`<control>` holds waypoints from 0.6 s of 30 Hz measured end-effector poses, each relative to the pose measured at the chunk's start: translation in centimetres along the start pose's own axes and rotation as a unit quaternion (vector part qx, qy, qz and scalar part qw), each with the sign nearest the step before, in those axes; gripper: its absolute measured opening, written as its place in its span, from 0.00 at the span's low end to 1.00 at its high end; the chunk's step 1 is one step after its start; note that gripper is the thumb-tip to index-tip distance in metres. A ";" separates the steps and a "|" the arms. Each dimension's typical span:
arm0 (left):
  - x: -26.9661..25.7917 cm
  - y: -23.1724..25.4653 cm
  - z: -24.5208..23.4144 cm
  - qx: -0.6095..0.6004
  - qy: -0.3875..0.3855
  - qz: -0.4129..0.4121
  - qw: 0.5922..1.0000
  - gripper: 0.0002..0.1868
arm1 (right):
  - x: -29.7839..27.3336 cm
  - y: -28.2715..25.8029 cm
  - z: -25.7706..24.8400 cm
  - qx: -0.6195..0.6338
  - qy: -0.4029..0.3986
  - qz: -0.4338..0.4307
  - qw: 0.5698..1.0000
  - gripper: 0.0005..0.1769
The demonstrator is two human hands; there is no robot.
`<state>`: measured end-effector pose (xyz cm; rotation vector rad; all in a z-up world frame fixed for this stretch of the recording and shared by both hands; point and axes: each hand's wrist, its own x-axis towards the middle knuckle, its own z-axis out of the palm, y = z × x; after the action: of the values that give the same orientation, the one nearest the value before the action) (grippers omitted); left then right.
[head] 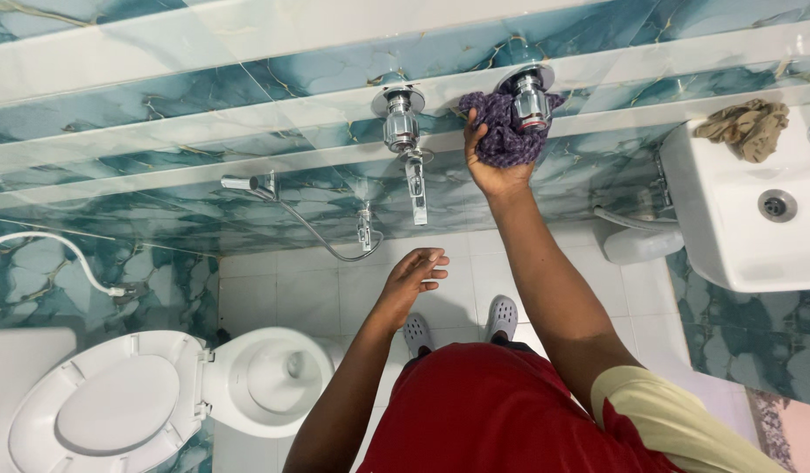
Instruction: The person cleans multiple bathroom faucets and a wall-mounted plastic shelf using a cloth.
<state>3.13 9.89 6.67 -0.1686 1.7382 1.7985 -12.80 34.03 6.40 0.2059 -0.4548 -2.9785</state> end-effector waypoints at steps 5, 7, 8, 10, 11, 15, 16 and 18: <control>-0.8 -0.6 -1.1 -0.009 0.009 0.000 1.000 0.27 | -1.3 -0.5 1.2 -0.068 0.032 -0.059 0.995 0.40; -1.0 -0.6 -1.9 -0.021 0.022 0.004 1.000 0.27 | -2.3 -1.6 2.1 -0.161 0.061 -0.090 0.981 0.42; -1.2 -0.7 -2.3 -0.025 0.028 0.005 0.999 0.26 | -2.5 -2.2 2.6 -0.243 0.054 -0.134 0.959 0.38; -1.7 -0.9 -3.1 -0.033 0.038 0.005 0.999 0.26 | -2.8 -2.9 3.4 -0.401 0.036 -0.220 0.889 0.30; -2.0 -1.1 -3.3 -0.037 0.045 -0.004 0.998 0.26 | -2.9 -3.0 3.8 -0.502 0.041 -0.294 0.812 0.29; -2.2 -1.1 -3.9 -0.043 0.057 -0.035 0.997 0.27 | -4.2 -1.8 7.6 -0.827 0.072 -0.447 0.332 0.26; -2.1 -1.2 -4.0 -0.042 0.055 -0.043 0.997 0.27 | -4.9 -1.3 8.7 -0.875 0.085 -0.441 0.180 0.25; -1.6 -1.4 -4.3 -0.048 0.031 -0.023 0.998 0.27 | -5.8 0.2 10.6 -0.918 0.077 -0.385 0.052 0.26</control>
<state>3.73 5.23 5.71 -0.3061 1.6781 1.8609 -8.65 37.72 17.17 -0.2160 -2.4580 0.5489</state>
